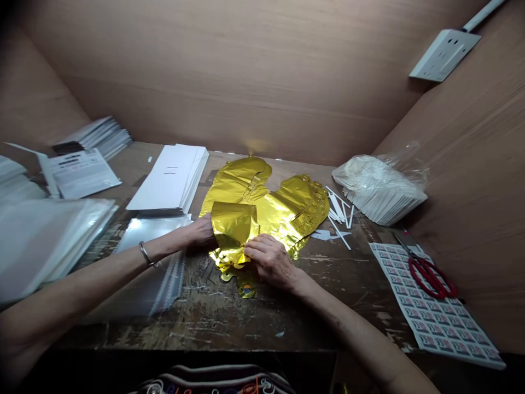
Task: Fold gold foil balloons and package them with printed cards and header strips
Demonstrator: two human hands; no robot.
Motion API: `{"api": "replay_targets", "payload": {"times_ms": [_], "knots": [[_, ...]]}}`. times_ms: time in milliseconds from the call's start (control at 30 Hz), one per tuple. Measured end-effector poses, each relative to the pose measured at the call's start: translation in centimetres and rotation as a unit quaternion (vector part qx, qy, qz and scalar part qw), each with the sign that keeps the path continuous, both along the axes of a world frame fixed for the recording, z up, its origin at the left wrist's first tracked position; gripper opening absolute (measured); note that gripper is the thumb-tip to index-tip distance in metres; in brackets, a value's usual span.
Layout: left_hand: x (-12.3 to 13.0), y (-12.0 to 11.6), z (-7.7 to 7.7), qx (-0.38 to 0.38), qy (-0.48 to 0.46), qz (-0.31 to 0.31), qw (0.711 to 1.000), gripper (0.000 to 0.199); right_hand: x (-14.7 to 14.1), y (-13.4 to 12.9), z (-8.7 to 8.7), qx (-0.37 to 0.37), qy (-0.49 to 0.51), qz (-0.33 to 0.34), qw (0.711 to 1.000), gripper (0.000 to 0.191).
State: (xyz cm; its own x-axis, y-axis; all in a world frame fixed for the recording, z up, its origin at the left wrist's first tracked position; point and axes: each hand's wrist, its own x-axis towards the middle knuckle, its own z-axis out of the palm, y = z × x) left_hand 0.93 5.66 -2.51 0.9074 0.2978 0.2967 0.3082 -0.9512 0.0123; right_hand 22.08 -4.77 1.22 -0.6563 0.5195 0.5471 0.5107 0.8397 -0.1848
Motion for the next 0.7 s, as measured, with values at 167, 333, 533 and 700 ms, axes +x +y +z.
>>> {"api": "replay_targets", "payload": {"times_ms": [167, 333, 533, 700], "knots": [[0.7, -0.5, 1.6, -0.046, 0.024, 0.012, 0.999, 0.025, -0.3, -0.8, -0.3, -0.013, -0.072, -0.012, 0.997, 0.016], [-2.4, -2.4, 6.8, -0.061, 0.017, 0.040, 0.997, 0.020, -0.5, -1.3, 0.5, -0.035, -0.124, -0.005, 0.992, 0.020], [-1.0, -4.3, 12.3, -0.024, -0.160, 0.187, 0.969, 0.036, -0.6, -1.7, 0.6, -0.052, -0.137, -0.001, 0.989, 0.021], [3.5, -2.6, 6.3, -0.065, 0.074, 0.141, 0.985, 0.064, -0.7, -1.8, 0.9, -0.071, -0.148, 0.006, 0.986, 0.023]]}}
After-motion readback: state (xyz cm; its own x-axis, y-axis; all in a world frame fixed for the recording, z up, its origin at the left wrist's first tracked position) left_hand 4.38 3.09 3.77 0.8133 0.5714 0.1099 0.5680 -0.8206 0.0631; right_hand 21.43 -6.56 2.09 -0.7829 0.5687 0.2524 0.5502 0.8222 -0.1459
